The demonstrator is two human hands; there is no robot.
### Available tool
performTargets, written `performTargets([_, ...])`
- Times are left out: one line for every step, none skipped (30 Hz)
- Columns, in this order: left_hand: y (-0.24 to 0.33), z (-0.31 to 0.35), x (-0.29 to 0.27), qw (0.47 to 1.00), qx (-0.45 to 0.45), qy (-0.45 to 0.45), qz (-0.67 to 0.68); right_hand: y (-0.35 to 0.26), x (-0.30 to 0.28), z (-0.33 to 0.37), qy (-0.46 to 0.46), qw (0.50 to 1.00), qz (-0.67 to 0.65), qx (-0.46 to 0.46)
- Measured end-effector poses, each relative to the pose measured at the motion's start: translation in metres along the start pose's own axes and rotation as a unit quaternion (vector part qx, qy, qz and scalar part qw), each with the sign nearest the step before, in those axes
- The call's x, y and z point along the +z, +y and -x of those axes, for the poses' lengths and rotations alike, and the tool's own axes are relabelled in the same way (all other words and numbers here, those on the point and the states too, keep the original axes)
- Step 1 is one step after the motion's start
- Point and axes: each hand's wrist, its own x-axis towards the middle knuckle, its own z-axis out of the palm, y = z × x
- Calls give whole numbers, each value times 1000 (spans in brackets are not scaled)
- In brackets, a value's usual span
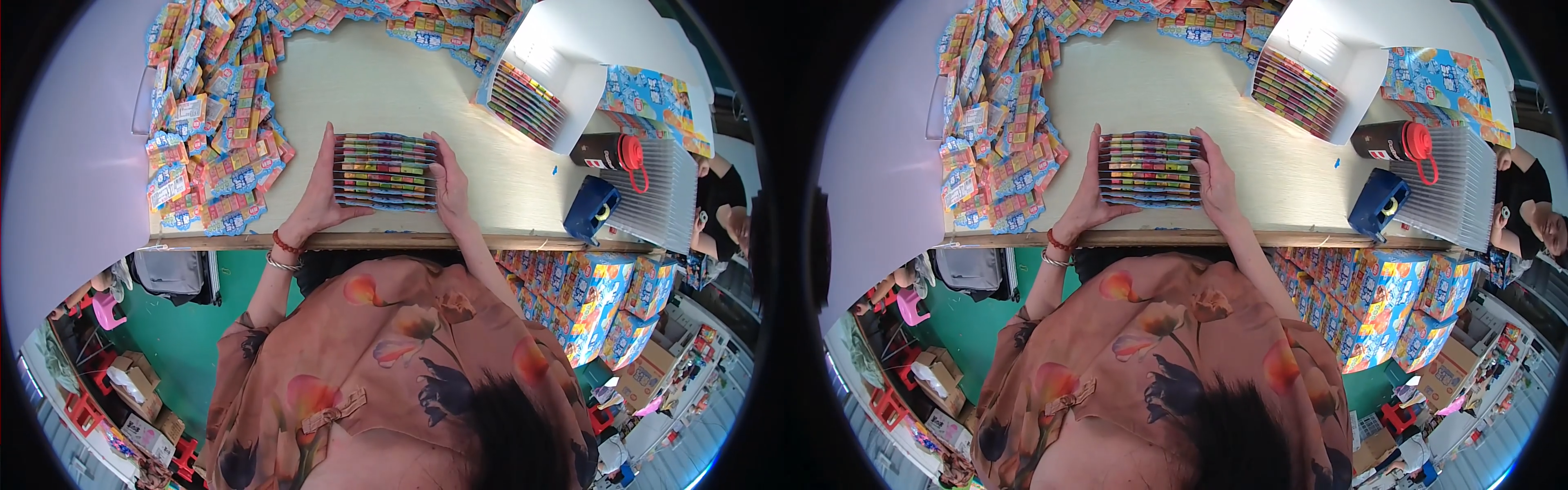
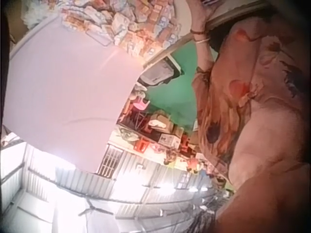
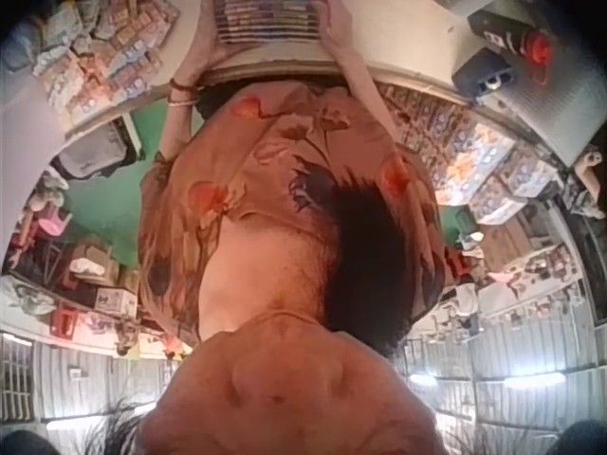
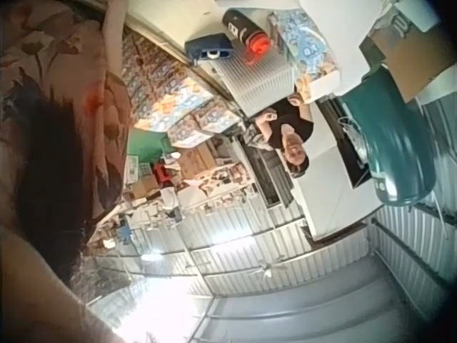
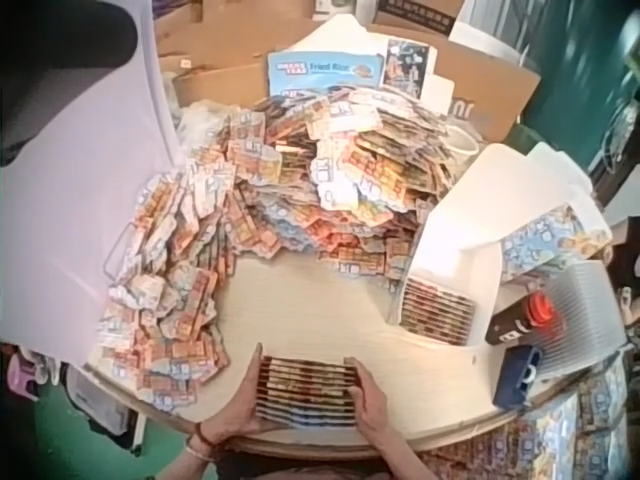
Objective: Packing small colorful snack packets into cardboard boxes at a workbench.
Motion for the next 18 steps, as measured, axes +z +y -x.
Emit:
performTargets([-1, 1, 0, 1000, -1, -1, 0, 0, 0, 0, -1, 1000, 3, -2])
performTargets([-1, 1, -1, 999, 21, -1, -29, -2, 0, 0, 1, 1000, 4, -3])
performTargets([-1, 1, -2, 997, 43, -1, -57, -3, -1, 0, -1, 1000, 7, -4])
performTargets([-3, 2, -2, 997, 45, -2, -58, -4, -1, 1, -2, 1000, 11, -4])
performTargets([-7, 3, -2, 998, 38, -1, -54, -3, -1, 0, -2, 1000, 11, -4])
performTargets([-9, 3, -2, 998, 32, -1, -50, -3, -1, 0, -2, 1000, 7, -5])
performTargets([-11, 4, -2, 998, 32, -1, -50, -2, 0, 0, -3, 1000, 3, -6])
performTargets([-11, 4, -2, 999, 17, -5, -43, -2, 0, 0, -2, 1000, 2, -6])
performTargets([-11, 5, -2, 999, 2, -9, -36, -1, 0, 0, -4, 1000, 2, -6])
performTargets([-11, 5, -2, 999, 2, -9, -36, -1, 0, 0, -5, 1000, 2, -7])
performTargets([-9, 4, -2, 999, 6, -8, -39, -1, 0, 0, -5, 1000, 2, -7])
performTargets([-8, 4, -3, 999, 10, -7, -41, -2, 0, 0, -5, 1000, 2, -4])
performTargets([-7, 3, -3, 999, 10, -8, -41, -2, 0, 0, -6, 1000, 1, -1])
performTargets([-5, 3, -3, 999, 14, -7, -42, -2, 0, 0, -6, 1000, 1, -1])
performTargets([-5, 3, -3, 999, 18, -6, -43, -2, 0, 0, -5, 1000, 3, -1])
performTargets([-4, 3, -3, 999, 18, -6, -44, -1, 0, -1, -3, 1000, 5, -2])
performTargets([-3, 3, -3, 998, 24, -7, -50, 0, 0, 0, -3, 1000, 5, -2])
performTargets([-3, 2, -4, 998, 30, -8, -56, 1, 0, 0, 1, 1000, 5, -5])
